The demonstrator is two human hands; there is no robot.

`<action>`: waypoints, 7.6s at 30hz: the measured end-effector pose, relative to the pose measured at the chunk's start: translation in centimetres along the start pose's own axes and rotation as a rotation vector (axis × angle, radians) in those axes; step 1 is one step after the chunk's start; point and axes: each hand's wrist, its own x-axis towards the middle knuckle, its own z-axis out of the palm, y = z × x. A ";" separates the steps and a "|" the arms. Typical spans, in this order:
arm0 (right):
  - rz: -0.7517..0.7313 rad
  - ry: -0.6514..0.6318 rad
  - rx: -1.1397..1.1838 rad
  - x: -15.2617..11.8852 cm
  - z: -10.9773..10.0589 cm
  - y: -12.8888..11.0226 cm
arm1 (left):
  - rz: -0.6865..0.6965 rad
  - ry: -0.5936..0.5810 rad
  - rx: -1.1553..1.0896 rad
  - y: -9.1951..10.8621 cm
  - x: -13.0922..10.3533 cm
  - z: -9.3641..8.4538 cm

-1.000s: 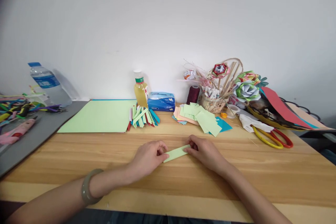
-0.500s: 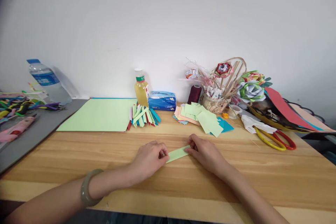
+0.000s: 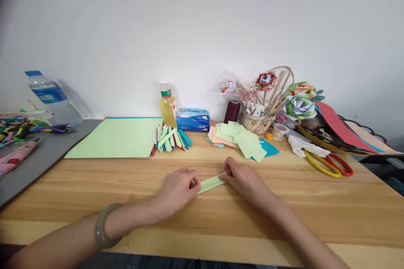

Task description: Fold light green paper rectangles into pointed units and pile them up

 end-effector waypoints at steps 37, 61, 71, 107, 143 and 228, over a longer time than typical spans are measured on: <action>-0.508 0.107 -0.244 -5.7 2.7 -1.6 | 0.423 -0.137 0.628 0.8 -1.6 0.5; -0.522 0.104 -0.261 -5.7 3.0 -2.9 | 0.490 -0.097 0.728 -1.8 -4.4 0.7; -0.371 0.048 -0.324 -6.1 1.6 0.5 | 0.461 -0.100 0.679 0.3 -3.1 -0.6; -0.906 0.224 -0.407 2.5 -0.8 0.1 | 0.504 0.029 0.436 -0.1 2.7 -0.8; -0.175 0.443 0.381 3.1 -1.7 1.3 | -0.097 0.164 -0.919 -4.1 6.6 -4.5; -0.724 0.224 -0.204 1.6 1.2 -1.8 | 0.122 -0.083 -0.249 -2.6 3.9 -1.3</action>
